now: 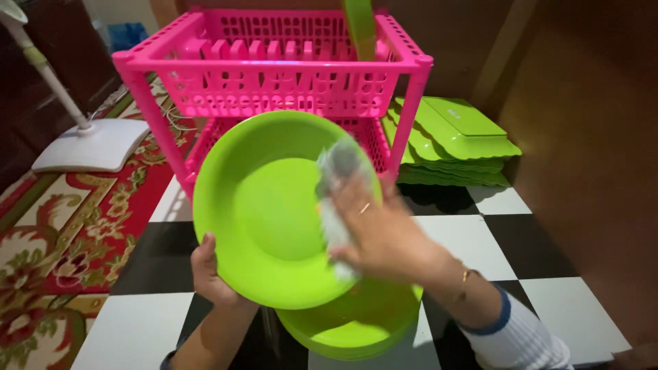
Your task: Wiping green plastic plates with a cloth and stacking them.
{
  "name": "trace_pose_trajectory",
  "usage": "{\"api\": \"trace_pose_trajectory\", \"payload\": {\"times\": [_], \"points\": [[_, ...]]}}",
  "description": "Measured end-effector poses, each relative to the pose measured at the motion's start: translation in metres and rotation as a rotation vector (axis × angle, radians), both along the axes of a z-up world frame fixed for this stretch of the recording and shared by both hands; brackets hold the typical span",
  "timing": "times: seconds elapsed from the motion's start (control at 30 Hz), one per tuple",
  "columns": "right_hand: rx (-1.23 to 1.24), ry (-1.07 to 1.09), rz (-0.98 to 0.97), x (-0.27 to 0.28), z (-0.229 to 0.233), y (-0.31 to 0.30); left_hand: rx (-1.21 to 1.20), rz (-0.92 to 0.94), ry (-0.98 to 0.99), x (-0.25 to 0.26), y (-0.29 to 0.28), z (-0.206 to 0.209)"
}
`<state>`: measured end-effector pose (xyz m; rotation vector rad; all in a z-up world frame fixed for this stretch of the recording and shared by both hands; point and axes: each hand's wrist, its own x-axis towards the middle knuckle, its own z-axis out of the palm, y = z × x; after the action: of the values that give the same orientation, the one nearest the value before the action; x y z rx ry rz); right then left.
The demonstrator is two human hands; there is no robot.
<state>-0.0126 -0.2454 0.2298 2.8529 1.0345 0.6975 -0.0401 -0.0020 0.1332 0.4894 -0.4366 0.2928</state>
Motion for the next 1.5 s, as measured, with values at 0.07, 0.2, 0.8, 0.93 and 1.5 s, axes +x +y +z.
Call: {"api": "trace_pose_trajectory", "payload": {"times": [0.07, 0.2, 0.8, 0.93, 1.5], "points": [[-0.014, 0.088, 0.137, -0.008, -0.004, 0.010, -0.073, -0.005, 0.009, 0.000, -0.006, 0.011], [-0.085, 0.336, 0.424, -0.006, -0.016, 0.033, -0.038, -0.155, 0.189, -0.003, -0.028, 0.006], [0.106, 0.490, 0.448, -0.014, -0.017, 0.023, 0.146, -0.097, 0.184, 0.024, -0.057, -0.020], [0.063, 0.016, 0.079, -0.014, -0.005, 0.029, 0.014, -0.297, 0.314, 0.021, -0.067, -0.022], [0.211, 0.609, 0.643, -0.034, -0.001, 0.016, 0.002, -0.174, 0.271, 0.016, -0.027, -0.006]]}}
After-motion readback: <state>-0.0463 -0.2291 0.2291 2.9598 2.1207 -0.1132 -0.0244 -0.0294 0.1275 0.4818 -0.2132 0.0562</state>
